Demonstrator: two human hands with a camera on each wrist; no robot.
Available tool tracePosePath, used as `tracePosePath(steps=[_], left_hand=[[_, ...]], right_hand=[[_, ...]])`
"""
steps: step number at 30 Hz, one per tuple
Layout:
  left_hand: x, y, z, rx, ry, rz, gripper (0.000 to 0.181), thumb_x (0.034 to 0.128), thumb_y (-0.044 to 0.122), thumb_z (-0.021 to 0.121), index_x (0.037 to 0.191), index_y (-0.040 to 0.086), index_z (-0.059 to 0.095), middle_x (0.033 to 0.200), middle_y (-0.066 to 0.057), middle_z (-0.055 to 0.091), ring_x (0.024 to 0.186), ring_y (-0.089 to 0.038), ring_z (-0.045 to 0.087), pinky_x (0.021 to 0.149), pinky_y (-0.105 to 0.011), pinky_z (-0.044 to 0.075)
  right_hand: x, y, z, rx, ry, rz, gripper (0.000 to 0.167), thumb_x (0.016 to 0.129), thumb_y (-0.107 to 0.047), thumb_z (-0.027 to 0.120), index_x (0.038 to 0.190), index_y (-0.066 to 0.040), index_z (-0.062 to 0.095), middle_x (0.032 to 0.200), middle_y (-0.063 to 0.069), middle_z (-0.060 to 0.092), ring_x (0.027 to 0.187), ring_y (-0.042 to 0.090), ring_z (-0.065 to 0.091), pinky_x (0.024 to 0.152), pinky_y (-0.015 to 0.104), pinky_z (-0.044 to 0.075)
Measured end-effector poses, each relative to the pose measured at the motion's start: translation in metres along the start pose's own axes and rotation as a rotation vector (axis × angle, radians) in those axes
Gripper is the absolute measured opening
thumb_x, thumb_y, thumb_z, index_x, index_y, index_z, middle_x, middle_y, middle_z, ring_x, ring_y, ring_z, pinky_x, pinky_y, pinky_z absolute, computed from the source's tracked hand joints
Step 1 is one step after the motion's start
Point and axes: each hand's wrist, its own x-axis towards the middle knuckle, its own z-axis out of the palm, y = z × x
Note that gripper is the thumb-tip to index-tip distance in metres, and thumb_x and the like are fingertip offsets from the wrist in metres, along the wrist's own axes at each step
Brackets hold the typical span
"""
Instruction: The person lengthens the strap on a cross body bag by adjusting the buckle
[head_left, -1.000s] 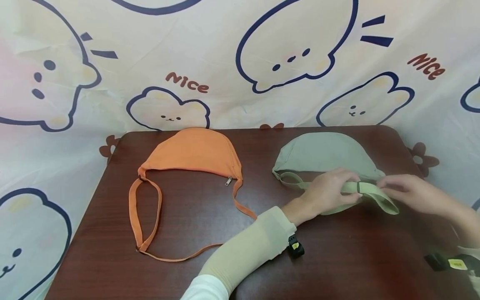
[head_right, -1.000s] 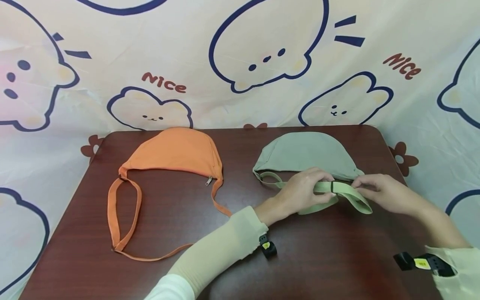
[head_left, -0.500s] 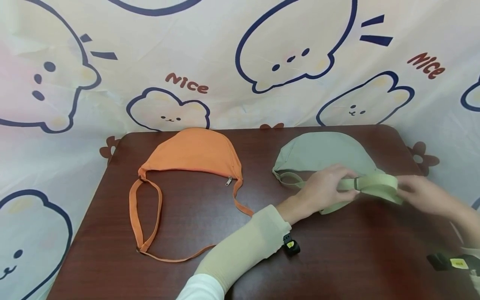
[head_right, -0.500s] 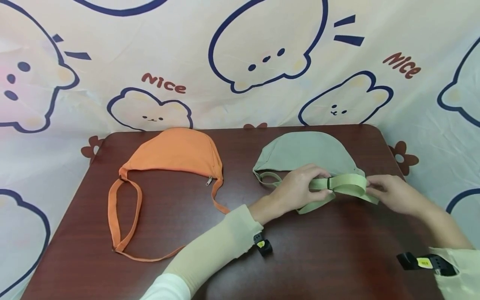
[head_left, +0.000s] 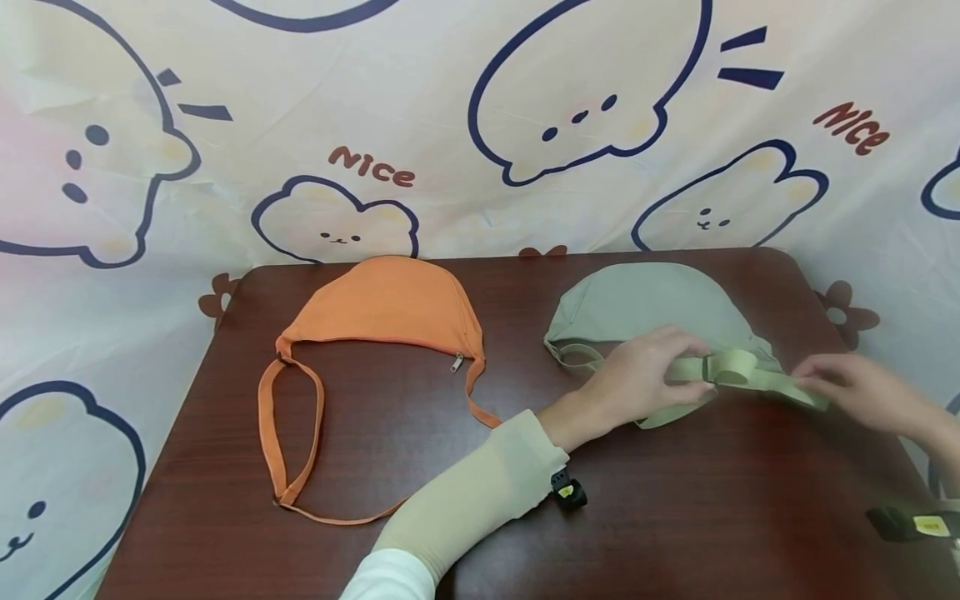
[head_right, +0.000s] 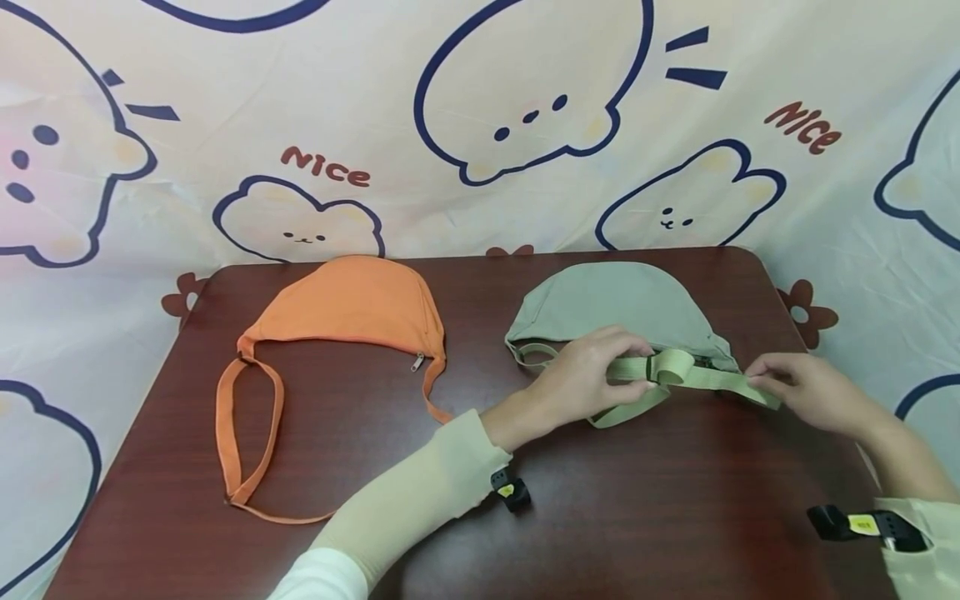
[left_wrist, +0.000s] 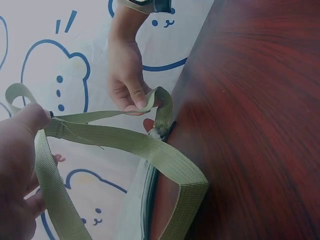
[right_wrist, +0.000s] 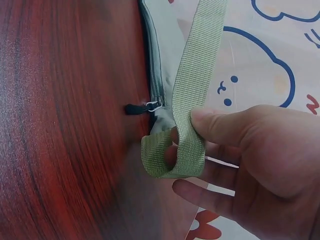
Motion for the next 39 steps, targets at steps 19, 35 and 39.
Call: tracePosePath(steps=[19, 35, 39], left_hand=[[-0.004, -0.002, -0.009, -0.094, 0.144, 0.130, 0.033, 0.0895, 0.023, 0.079, 0.118, 0.009, 0.069, 0.118, -0.001, 0.068, 0.113, -0.009, 0.060, 0.099, -0.008, 0.037], [-0.013, -0.013, -0.021, -0.153, 0.177, 0.174, 0.033, 0.0865, 0.019, 0.081, 0.114, 0.006, 0.069, 0.115, -0.003, 0.068, 0.106, -0.010, 0.059, 0.095, -0.009, 0.039], [-0.013, -0.014, -0.020, -0.158, 0.172, 0.176, 0.033, 0.0871, 0.019, 0.081, 0.115, 0.006, 0.069, 0.115, -0.003, 0.068, 0.105, -0.011, 0.059, 0.094, -0.009, 0.039]], right_hand=[[-0.013, 0.024, 0.012, -0.076, -0.014, 0.016, 0.009, 0.091, -0.002, 0.073, 0.087, -0.009, 0.069, 0.076, -0.011, 0.056, 0.067, -0.003, 0.043, 0.058, 0.029, 0.042], [-0.013, 0.032, 0.016, -0.075, -0.024, 0.074, 0.011, 0.092, 0.000, 0.071, 0.086, -0.008, 0.069, 0.078, -0.008, 0.059, 0.070, -0.004, 0.044, 0.061, 0.029, 0.045], [-0.011, 0.029, 0.015, -0.070, -0.053, 0.099, 0.007, 0.092, 0.000, 0.071, 0.088, -0.005, 0.070, 0.081, -0.005, 0.063, 0.072, -0.006, 0.047, 0.063, 0.032, 0.047]])
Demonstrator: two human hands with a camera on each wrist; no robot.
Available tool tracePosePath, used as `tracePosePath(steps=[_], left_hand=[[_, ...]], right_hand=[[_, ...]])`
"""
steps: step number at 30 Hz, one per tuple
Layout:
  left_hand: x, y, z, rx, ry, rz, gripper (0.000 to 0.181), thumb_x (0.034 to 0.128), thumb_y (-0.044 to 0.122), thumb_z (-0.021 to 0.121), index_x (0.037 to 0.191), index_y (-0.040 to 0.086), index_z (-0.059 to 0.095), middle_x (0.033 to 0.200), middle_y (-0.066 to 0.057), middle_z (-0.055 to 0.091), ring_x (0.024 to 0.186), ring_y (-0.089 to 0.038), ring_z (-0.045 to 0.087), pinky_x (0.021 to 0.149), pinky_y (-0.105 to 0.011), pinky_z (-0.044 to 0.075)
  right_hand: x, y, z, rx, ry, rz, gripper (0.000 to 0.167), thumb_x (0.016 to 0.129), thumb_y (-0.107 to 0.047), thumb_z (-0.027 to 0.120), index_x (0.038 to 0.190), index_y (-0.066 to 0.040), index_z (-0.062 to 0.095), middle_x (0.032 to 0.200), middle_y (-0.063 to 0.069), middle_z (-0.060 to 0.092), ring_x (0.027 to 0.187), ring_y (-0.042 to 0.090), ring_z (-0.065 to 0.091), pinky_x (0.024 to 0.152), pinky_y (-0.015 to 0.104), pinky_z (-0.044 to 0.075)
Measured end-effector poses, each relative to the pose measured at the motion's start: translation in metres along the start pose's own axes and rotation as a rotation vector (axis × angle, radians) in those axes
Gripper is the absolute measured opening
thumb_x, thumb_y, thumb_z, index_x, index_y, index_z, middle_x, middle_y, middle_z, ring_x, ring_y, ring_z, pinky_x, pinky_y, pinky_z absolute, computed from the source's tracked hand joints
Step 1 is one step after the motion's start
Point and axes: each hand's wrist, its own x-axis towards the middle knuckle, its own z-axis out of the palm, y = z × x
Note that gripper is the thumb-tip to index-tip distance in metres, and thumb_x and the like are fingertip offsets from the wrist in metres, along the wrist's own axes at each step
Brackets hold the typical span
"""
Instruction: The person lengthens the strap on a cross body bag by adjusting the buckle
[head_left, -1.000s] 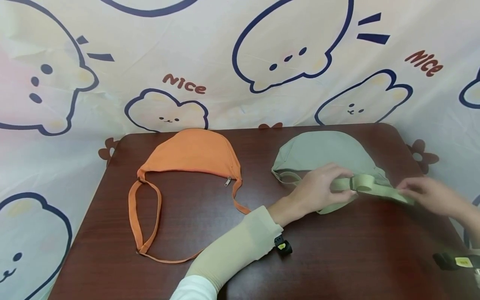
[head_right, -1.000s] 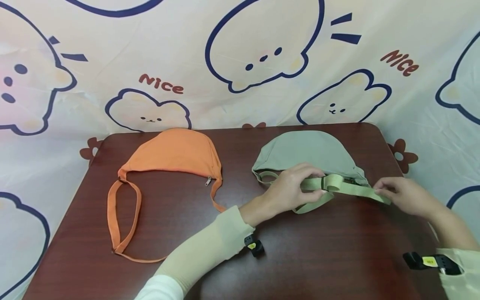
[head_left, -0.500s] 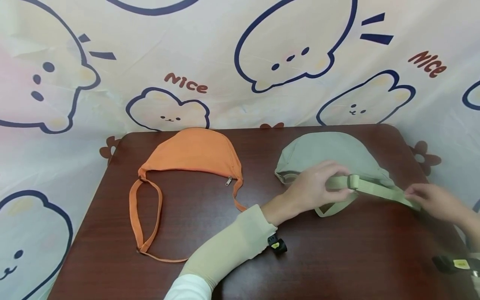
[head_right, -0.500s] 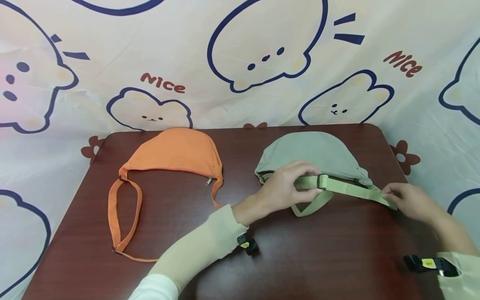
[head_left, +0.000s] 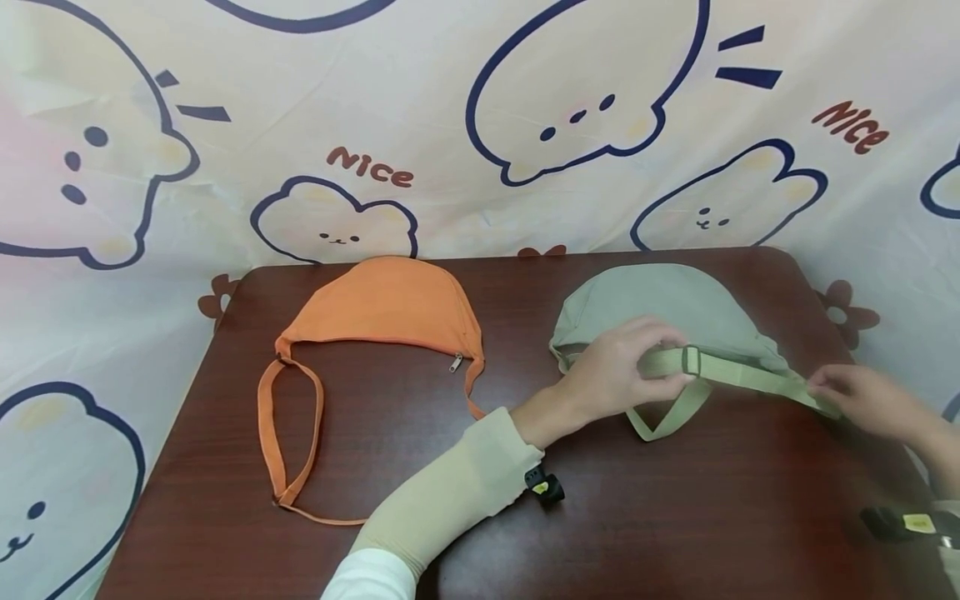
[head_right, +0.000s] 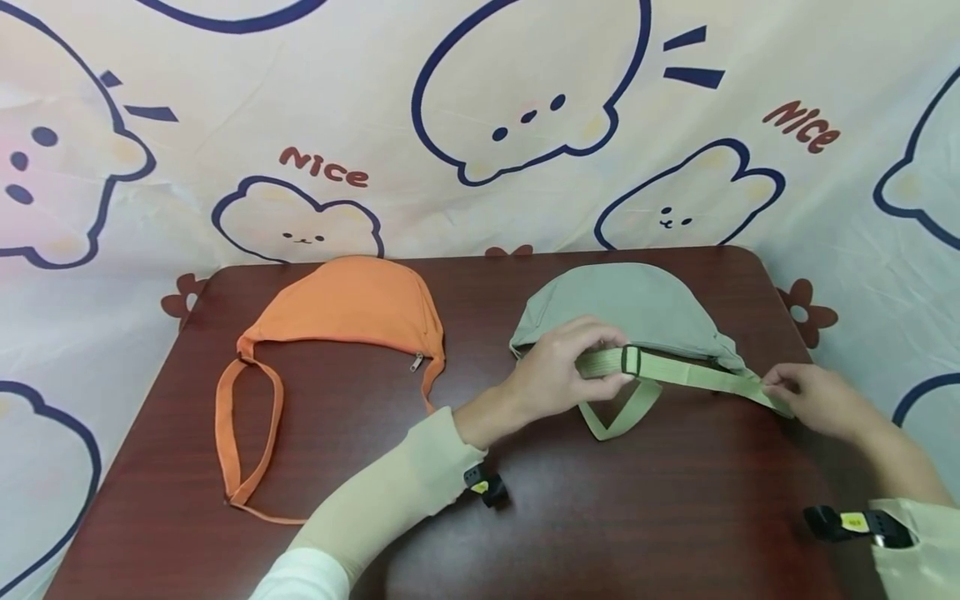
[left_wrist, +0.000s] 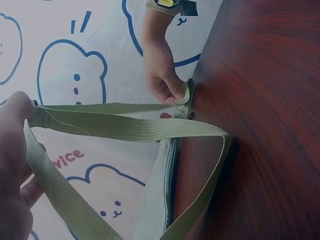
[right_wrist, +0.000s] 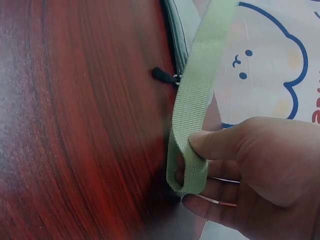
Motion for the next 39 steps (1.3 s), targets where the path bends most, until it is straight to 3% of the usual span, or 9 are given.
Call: tracePosePath(steps=[6, 14, 18, 25, 28, 33, 39], left_hand=[[0.001, -0.001, 0.003, -0.009, -0.002, -0.015, 0.033, 0.0875, 0.020, 0.081, 0.115, 0.006, 0.069, 0.115, -0.003, 0.068, 0.107, -0.011, 0.060, 0.096, -0.009, 0.039], [0.003, 0.000, 0.004, -0.025, -0.011, -0.054, 0.033, 0.0884, 0.021, 0.080, 0.116, 0.007, 0.070, 0.115, -0.003, 0.068, 0.106, -0.011, 0.061, 0.095, -0.010, 0.040], [0.003, 0.001, 0.003, -0.015, -0.017, -0.079, 0.032, 0.0891, 0.023, 0.080, 0.116, 0.008, 0.070, 0.116, -0.001, 0.068, 0.105, -0.009, 0.060, 0.094, -0.010, 0.040], [0.003, 0.001, 0.007, -0.001, 0.002, -0.078, 0.032, 0.0889, 0.024, 0.080, 0.116, 0.010, 0.071, 0.114, 0.001, 0.068, 0.105, -0.008, 0.059, 0.093, -0.010, 0.040], [0.004, 0.001, 0.009, 0.011, 0.001, -0.086, 0.033, 0.0892, 0.026, 0.080, 0.117, 0.011, 0.071, 0.115, 0.001, 0.068, 0.106, -0.007, 0.059, 0.094, -0.009, 0.039], [0.004, 0.002, 0.011, 0.023, -0.004, -0.110, 0.034, 0.0907, 0.028, 0.079, 0.119, 0.012, 0.070, 0.118, 0.003, 0.067, 0.110, -0.005, 0.058, 0.096, -0.009, 0.038], [0.004, 0.002, 0.012, 0.007, 0.018, -0.101, 0.035, 0.0911, 0.027, 0.079, 0.121, 0.010, 0.070, 0.119, 0.001, 0.067, 0.111, -0.007, 0.059, 0.098, -0.010, 0.038]], right_hand=[[0.001, -0.006, -0.003, 0.030, -0.007, -0.016, 0.004, 0.090, -0.003, 0.075, 0.091, -0.005, 0.071, 0.085, -0.002, 0.068, 0.072, -0.007, 0.051, 0.062, 0.031, 0.048], [0.002, -0.025, -0.020, 0.034, 0.099, -0.060, 0.014, 0.085, 0.000, 0.079, 0.095, -0.009, 0.073, 0.090, -0.003, 0.070, 0.079, -0.009, 0.053, 0.064, 0.017, 0.045], [0.005, -0.050, -0.034, 0.083, 0.140, -0.031, 0.013, 0.089, -0.005, 0.078, 0.101, -0.007, 0.073, 0.095, 0.004, 0.071, 0.083, -0.013, 0.050, 0.069, 0.008, 0.040], [0.005, -0.108, -0.047, 0.224, 0.211, 0.030, 0.027, 0.094, -0.020, 0.076, 0.118, -0.010, 0.071, 0.115, 0.012, 0.069, 0.098, -0.019, 0.043, 0.078, 0.004, 0.033], [0.005, -0.130, -0.045, 0.299, 0.250, -0.019, 0.031, 0.092, -0.013, 0.077, 0.123, -0.013, 0.071, 0.118, 0.004, 0.069, 0.101, -0.014, 0.050, 0.082, 0.001, 0.034], [0.008, -0.154, -0.039, 0.456, 0.280, -0.169, 0.046, 0.087, 0.009, 0.075, 0.129, -0.008, 0.067, 0.122, -0.012, 0.066, 0.105, -0.004, 0.061, 0.087, 0.005, 0.043], [0.014, -0.168, -0.033, 0.520, 0.298, -0.253, 0.060, 0.079, 0.020, 0.075, 0.133, -0.003, 0.064, 0.125, -0.010, 0.067, 0.103, 0.002, 0.067, 0.088, 0.009, 0.047]])
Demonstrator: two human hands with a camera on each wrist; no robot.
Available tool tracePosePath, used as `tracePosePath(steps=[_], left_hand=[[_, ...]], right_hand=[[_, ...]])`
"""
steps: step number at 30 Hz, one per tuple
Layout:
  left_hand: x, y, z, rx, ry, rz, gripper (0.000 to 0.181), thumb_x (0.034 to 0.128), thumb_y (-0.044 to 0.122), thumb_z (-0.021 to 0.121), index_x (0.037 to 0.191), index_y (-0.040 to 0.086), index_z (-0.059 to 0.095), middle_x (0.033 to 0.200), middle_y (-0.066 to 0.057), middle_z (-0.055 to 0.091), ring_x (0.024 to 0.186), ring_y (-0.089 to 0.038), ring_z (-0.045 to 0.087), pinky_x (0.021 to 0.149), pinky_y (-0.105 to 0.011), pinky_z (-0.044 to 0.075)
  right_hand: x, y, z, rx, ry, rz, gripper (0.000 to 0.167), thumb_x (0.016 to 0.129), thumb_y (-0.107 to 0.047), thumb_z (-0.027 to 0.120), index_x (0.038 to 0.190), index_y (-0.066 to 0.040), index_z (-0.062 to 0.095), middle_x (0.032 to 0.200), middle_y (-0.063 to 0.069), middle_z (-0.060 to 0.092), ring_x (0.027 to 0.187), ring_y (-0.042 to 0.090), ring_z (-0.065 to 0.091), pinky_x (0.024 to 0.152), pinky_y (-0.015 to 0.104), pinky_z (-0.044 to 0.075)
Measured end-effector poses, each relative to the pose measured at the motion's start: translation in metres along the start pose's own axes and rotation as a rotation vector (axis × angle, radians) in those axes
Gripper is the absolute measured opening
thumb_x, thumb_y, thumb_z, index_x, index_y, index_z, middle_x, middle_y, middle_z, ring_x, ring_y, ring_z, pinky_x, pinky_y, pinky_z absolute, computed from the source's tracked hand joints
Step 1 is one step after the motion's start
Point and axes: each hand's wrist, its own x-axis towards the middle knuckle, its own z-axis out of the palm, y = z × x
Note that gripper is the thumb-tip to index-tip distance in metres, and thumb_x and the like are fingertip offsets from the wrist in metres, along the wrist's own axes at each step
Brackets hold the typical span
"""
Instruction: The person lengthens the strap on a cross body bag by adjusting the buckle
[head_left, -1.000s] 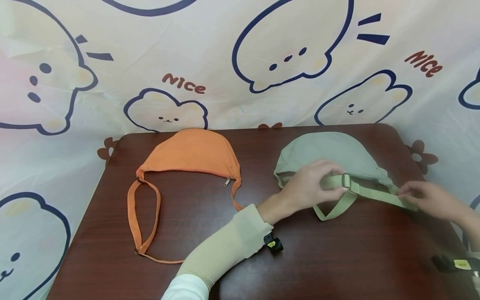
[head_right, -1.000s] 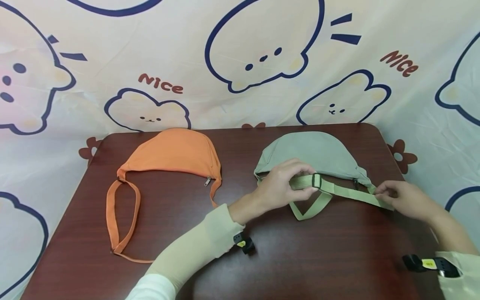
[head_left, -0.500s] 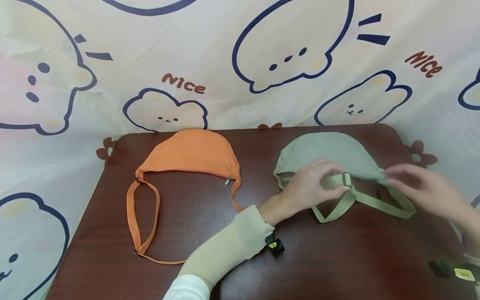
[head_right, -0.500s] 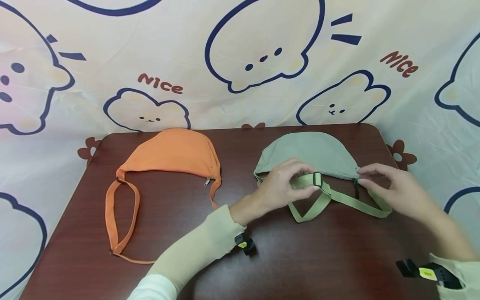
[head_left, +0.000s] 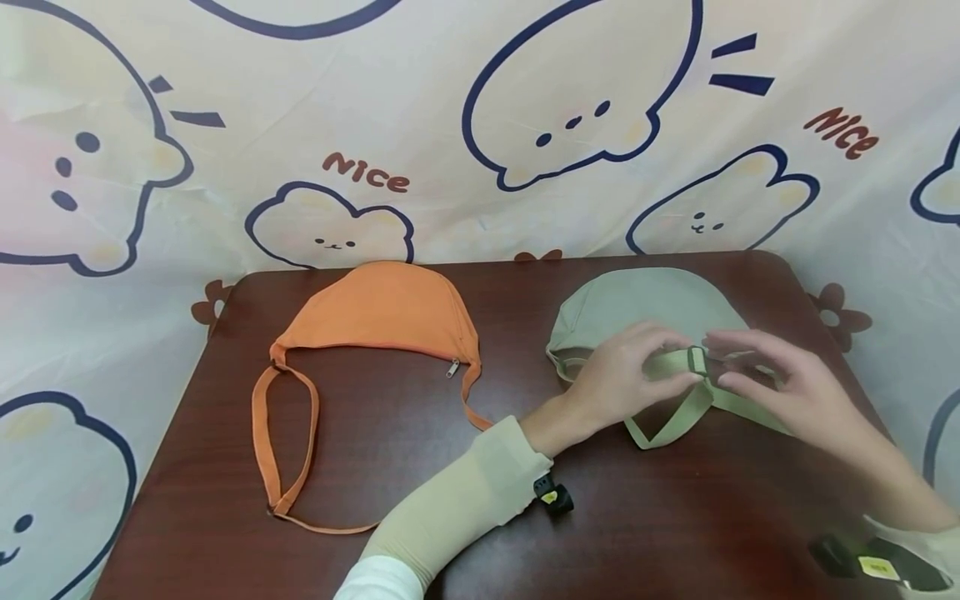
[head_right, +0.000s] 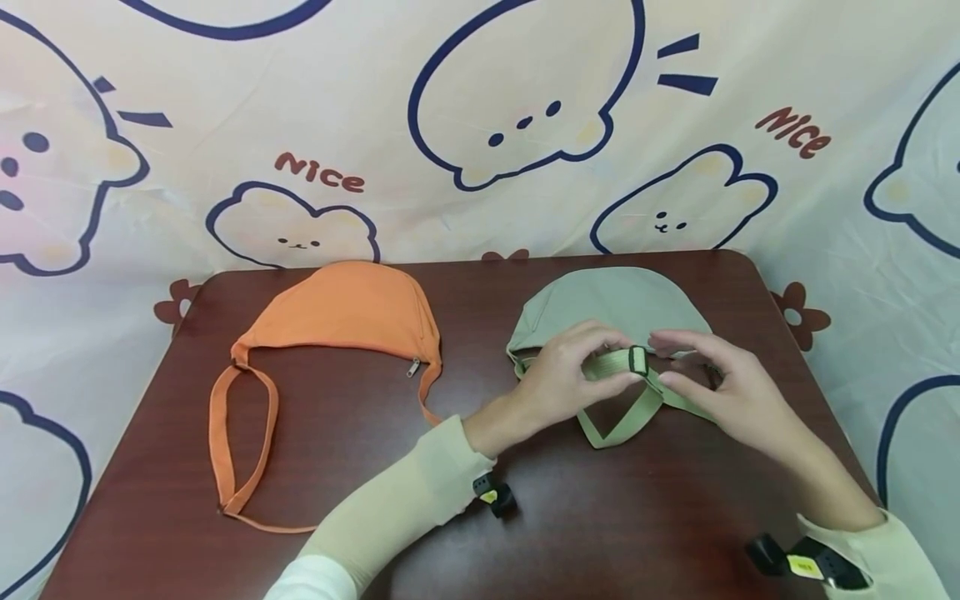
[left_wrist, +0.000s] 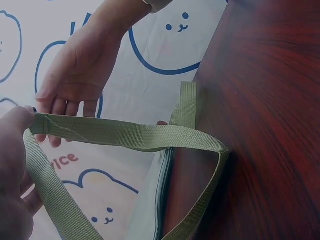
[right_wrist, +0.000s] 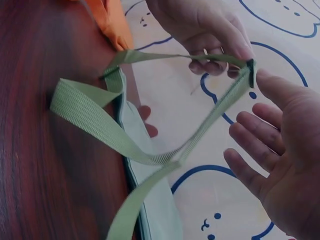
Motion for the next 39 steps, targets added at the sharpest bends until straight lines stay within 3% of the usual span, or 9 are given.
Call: tracePosePath(steps=[9, 17, 24, 29, 39], left_hand=[[-0.001, 0.000, -0.001, -0.001, 0.023, 0.004, 0.035, 0.0905, 0.026, 0.080, 0.120, 0.010, 0.070, 0.118, 0.000, 0.068, 0.109, -0.008, 0.060, 0.096, -0.010, 0.039], [-0.001, 0.000, 0.000, 0.019, 0.010, -0.025, 0.034, 0.0908, 0.029, 0.080, 0.119, 0.012, 0.071, 0.116, 0.003, 0.068, 0.108, -0.005, 0.059, 0.096, -0.009, 0.038], [-0.002, -0.002, 0.000, 0.012, -0.001, -0.017, 0.035, 0.0898, 0.029, 0.081, 0.119, 0.013, 0.071, 0.116, 0.003, 0.068, 0.108, -0.004, 0.058, 0.095, -0.009, 0.039], [-0.008, -0.007, -0.002, 0.001, -0.030, -0.058, 0.036, 0.0903, 0.030, 0.080, 0.121, 0.015, 0.068, 0.118, 0.006, 0.065, 0.106, 0.002, 0.054, 0.092, -0.008, 0.039], [-0.018, -0.018, -0.004, -0.007, 0.047, -0.053, 0.029, 0.0903, 0.026, 0.080, 0.114, 0.012, 0.071, 0.109, 0.002, 0.068, 0.101, -0.007, 0.059, 0.091, -0.011, 0.042]], right_hand=[[0.002, -0.004, 0.008, -0.023, 0.032, 0.012, 0.053, 0.080, 0.016, 0.077, 0.127, -0.007, 0.069, 0.117, -0.013, 0.069, 0.099, 0.000, 0.065, 0.084, 0.008, 0.047], [0.002, -0.001, 0.012, 0.007, 0.047, -0.004, 0.048, 0.079, 0.017, 0.077, 0.122, -0.006, 0.071, 0.114, -0.010, 0.070, 0.094, 0.003, 0.065, 0.079, 0.010, 0.049], [0.004, 0.001, 0.014, 0.007, 0.072, -0.026, 0.049, 0.074, 0.019, 0.080, 0.117, -0.005, 0.072, 0.107, -0.009, 0.071, 0.089, 0.002, 0.068, 0.078, 0.010, 0.051], [0.003, 0.000, 0.016, -0.003, 0.110, -0.015, 0.046, 0.073, 0.020, 0.080, 0.112, -0.004, 0.073, 0.103, -0.009, 0.071, 0.083, 0.002, 0.066, 0.077, 0.010, 0.051], [0.004, 0.004, 0.020, 0.042, 0.171, -0.018, 0.044, 0.073, 0.023, 0.077, 0.112, 0.003, 0.071, 0.099, -0.012, 0.071, 0.080, 0.001, 0.065, 0.074, 0.009, 0.050]])
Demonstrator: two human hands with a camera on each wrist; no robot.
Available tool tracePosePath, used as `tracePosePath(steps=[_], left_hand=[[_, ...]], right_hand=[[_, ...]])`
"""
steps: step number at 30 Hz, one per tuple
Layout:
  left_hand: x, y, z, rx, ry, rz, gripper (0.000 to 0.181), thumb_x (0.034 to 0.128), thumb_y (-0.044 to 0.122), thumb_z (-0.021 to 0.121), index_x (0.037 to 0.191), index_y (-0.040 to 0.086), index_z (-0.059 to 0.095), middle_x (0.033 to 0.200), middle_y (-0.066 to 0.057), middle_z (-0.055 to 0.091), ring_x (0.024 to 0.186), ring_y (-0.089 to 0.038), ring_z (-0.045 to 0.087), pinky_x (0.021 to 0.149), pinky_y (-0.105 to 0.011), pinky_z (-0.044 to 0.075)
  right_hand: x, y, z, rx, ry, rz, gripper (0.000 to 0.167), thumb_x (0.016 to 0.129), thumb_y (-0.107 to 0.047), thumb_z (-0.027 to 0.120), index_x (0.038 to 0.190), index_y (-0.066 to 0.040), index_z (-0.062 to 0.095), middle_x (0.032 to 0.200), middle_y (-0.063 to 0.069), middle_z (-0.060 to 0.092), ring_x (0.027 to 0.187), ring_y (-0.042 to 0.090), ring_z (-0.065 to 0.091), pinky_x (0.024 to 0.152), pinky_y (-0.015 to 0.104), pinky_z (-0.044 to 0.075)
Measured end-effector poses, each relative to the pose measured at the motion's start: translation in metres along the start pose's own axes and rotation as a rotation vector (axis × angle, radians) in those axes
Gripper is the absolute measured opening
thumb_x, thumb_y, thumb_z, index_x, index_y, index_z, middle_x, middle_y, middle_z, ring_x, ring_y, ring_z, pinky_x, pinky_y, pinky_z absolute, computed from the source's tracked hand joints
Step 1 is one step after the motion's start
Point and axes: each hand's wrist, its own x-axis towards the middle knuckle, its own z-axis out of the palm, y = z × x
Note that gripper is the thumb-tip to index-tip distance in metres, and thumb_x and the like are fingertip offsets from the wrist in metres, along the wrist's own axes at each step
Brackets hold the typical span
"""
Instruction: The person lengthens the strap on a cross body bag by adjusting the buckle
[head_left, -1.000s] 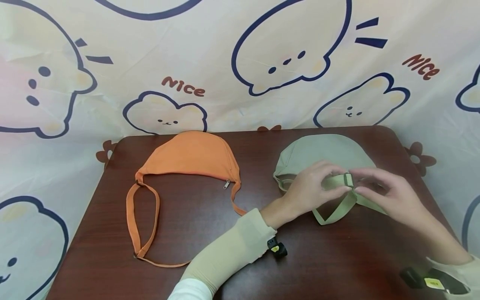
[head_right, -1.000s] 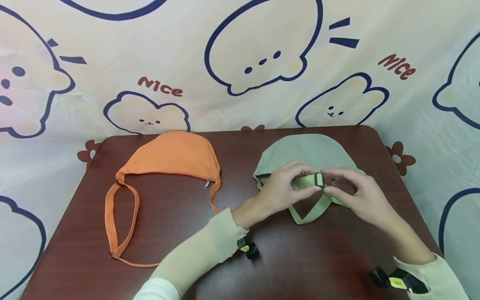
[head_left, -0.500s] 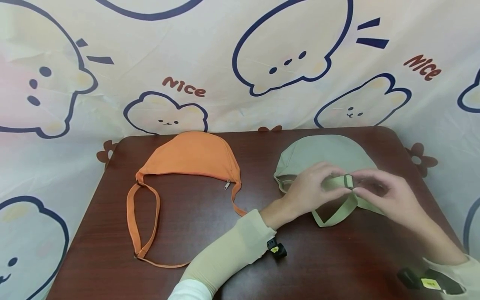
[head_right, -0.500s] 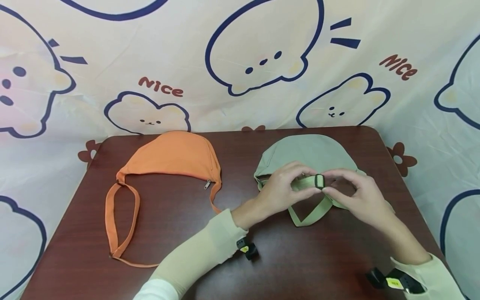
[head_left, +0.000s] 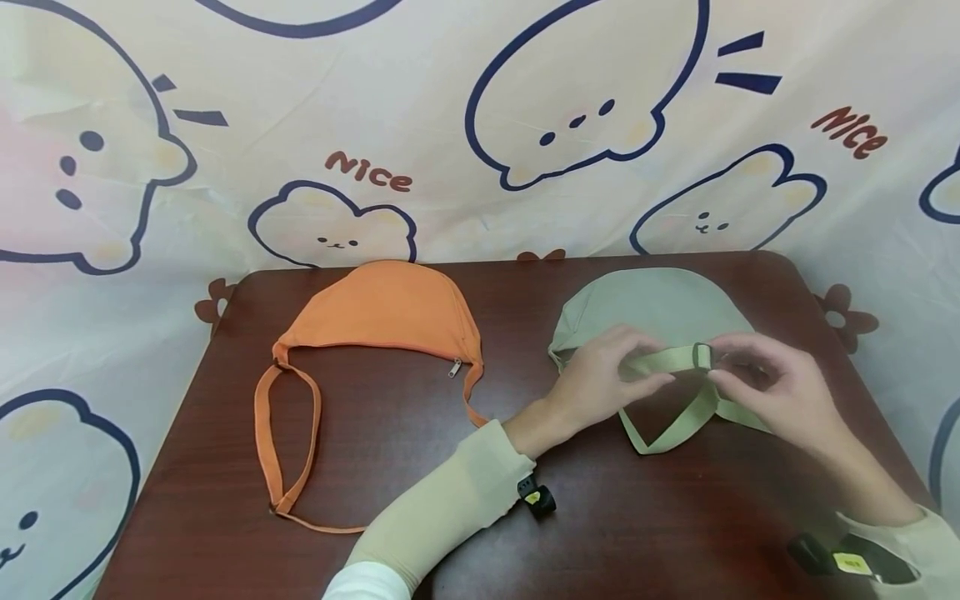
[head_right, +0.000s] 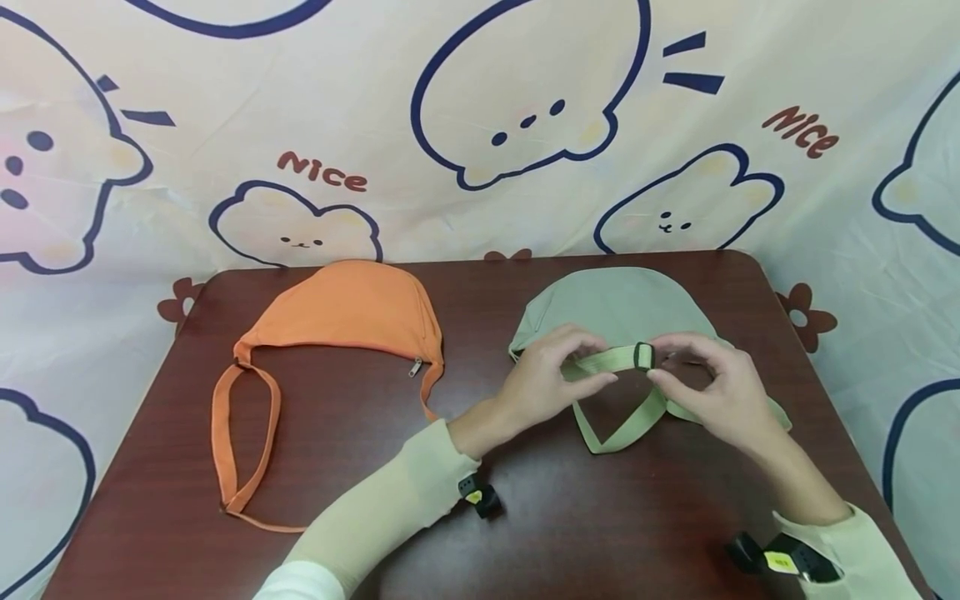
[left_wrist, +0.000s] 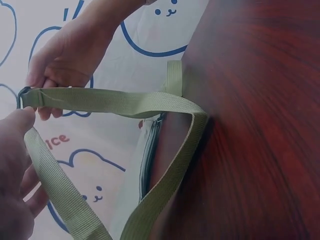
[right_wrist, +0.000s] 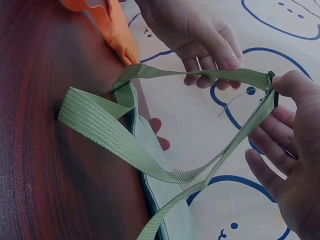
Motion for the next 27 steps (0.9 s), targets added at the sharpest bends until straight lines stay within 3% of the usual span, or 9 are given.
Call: tracePosePath(steps=[5, 13, 27], left_hand=[[-0.0014, -0.0021, 0.0009, 0.007, 0.023, 0.012, 0.027, 0.0916, 0.025, 0.079, 0.114, 0.011, 0.072, 0.109, 0.001, 0.069, 0.101, -0.008, 0.061, 0.091, -0.011, 0.043], [-0.0012, -0.0052, 0.0011, 0.035, 0.050, 0.037, 0.023, 0.0923, 0.025, 0.078, 0.110, 0.011, 0.075, 0.104, 0.002, 0.069, 0.097, -0.006, 0.061, 0.089, -0.011, 0.044], [0.0001, -0.0036, 0.0002, 0.033, 0.033, 0.051, 0.022, 0.0912, 0.023, 0.079, 0.109, 0.011, 0.075, 0.104, 0.001, 0.070, 0.094, -0.009, 0.062, 0.087, -0.011, 0.044]], right_hand=[[0.0001, 0.0023, 0.0020, 0.024, -0.002, -0.017, 0.047, 0.073, 0.025, 0.075, 0.114, 0.005, 0.069, 0.100, -0.012, 0.070, 0.079, 0.003, 0.065, 0.072, 0.010, 0.050], [0.0007, 0.0009, 0.0050, 0.055, -0.008, 0.020, 0.049, 0.070, 0.026, 0.077, 0.114, 0.007, 0.067, 0.102, -0.009, 0.069, 0.083, 0.003, 0.068, 0.077, 0.011, 0.052], [0.0044, -0.0016, 0.0082, 0.067, -0.042, -0.006, 0.046, 0.073, 0.026, 0.075, 0.114, 0.005, 0.066, 0.105, -0.008, 0.069, 0.093, 0.002, 0.065, 0.084, 0.011, 0.051]])
